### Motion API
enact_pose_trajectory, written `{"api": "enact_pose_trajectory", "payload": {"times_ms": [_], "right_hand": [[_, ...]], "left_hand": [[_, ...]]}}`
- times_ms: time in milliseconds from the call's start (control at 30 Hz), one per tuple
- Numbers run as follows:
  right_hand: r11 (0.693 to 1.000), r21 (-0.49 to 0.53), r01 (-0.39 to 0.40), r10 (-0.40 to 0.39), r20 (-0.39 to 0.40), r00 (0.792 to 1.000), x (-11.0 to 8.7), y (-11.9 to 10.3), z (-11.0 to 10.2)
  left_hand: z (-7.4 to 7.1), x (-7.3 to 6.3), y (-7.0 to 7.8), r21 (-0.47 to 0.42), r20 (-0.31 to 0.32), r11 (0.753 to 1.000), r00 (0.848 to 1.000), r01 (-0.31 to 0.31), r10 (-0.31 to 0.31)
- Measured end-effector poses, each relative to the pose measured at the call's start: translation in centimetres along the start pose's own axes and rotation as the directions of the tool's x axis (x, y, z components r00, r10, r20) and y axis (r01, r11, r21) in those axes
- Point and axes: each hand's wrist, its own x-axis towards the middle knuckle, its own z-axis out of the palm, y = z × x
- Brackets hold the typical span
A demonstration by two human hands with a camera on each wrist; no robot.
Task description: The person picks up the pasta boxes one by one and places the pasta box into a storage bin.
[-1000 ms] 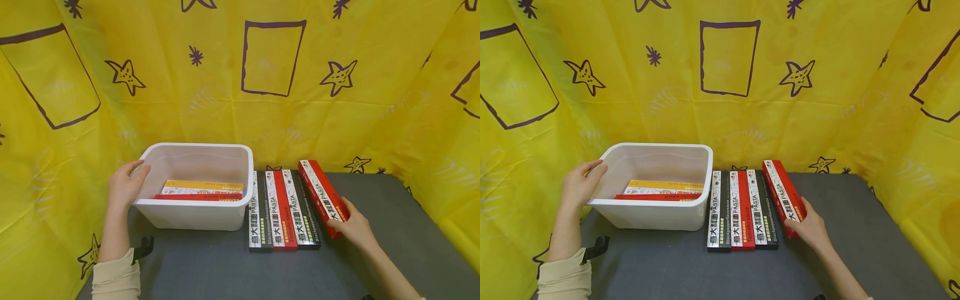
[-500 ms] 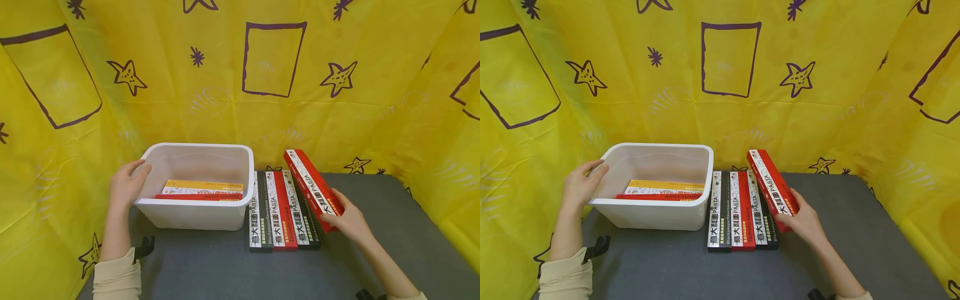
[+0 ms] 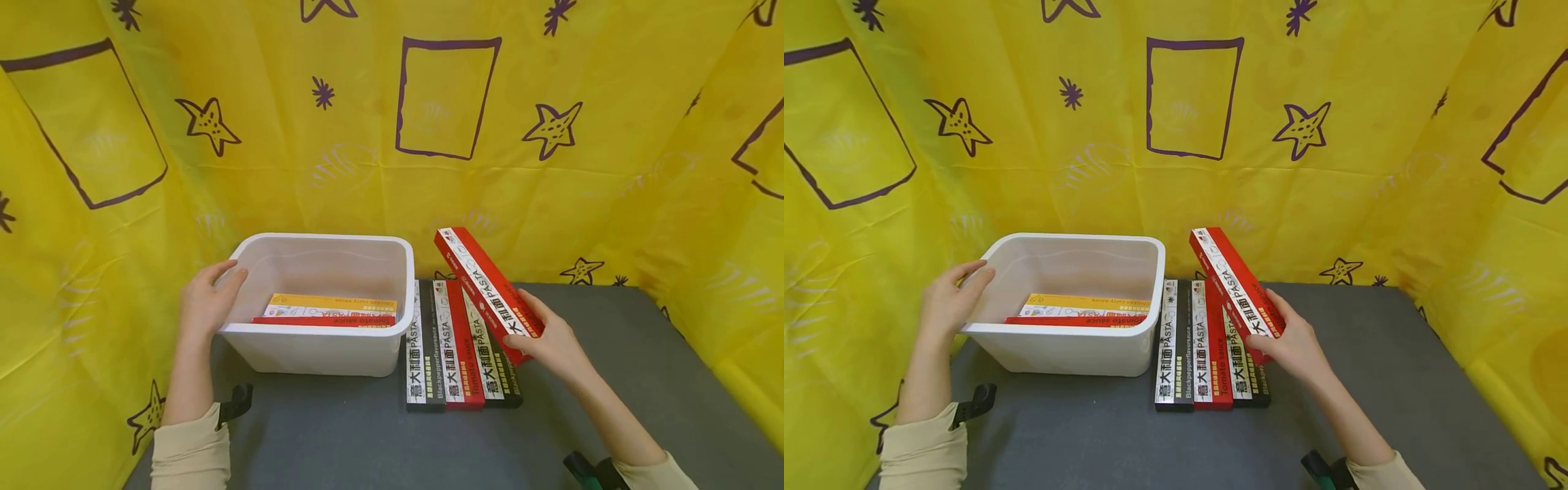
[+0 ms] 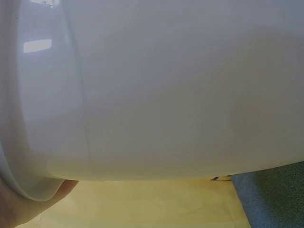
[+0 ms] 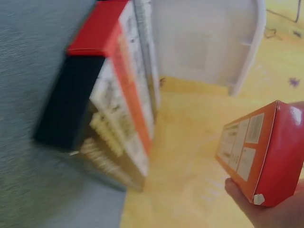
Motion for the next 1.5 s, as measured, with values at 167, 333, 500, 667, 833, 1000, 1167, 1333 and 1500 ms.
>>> {"api": "enact_pose_trajectory", "payload": {"times_ms": [167, 333, 500, 667, 833, 1000, 1167, 1333, 1500], "right_hand": [[0.999, 0.021, 0.044, -0.045, 0.014, 0.999, 0.9, -1.8, 0.4], [0.996, 0.056, 0.071, -0.075, 0.056, 0.996, 1.6, -3.7, 0.8], [0.992, 0.053, 0.115, -0.120, 0.104, 0.987, 2.2, -5.2, 1.3], [0.987, 0.061, 0.148, -0.156, 0.152, 0.976, 3.1, -6.2, 1.9], [0.980, 0.079, 0.181, -0.194, 0.210, 0.958, 3.9, -6.7, 2.5], [0.979, 0.046, 0.200, -0.205, 0.274, 0.940, 4.8, -7.4, 3.3], [0.970, -0.037, 0.240, -0.216, 0.317, 0.924, 5.6, -8.6, 3.7], [0.937, -0.098, 0.335, -0.280, 0.361, 0.890, 7.1, -9.9, 4.1], [0.893, -0.181, 0.412, -0.316, 0.400, 0.860, 8.8, -11.4, 4.8]], "left_hand": [[-0.1, 0.0, -0.1, 0.013, -0.003, 1.000, 1.000, 0.000, 0.000], [-0.1, 0.0, -0.2, 0.016, -0.004, 1.000, 1.000, -0.003, 0.003], [-0.2, 0.0, -0.1, 0.018, -0.004, 1.000, 1.000, -0.016, 0.016], [-0.2, 0.1, 0.0, 0.022, -0.003, 0.999, 1.000, -0.030, 0.030], [0.0, 0.3, 0.0, 0.033, 0.008, 0.998, 0.998, -0.059, 0.059], [-0.2, 0.1, -0.2, 0.058, 0.018, 0.994, 0.996, -0.090, 0.089], [-0.2, 0.1, 0.0, 0.066, 0.016, 0.992, 0.994, -0.105, 0.104], [-0.3, 0.0, 0.1, 0.064, 0.017, 0.994, 0.996, -0.094, 0.093], [-0.3, -0.1, 0.1, 0.063, 0.026, 0.996, 0.998, -0.061, 0.059]]}}
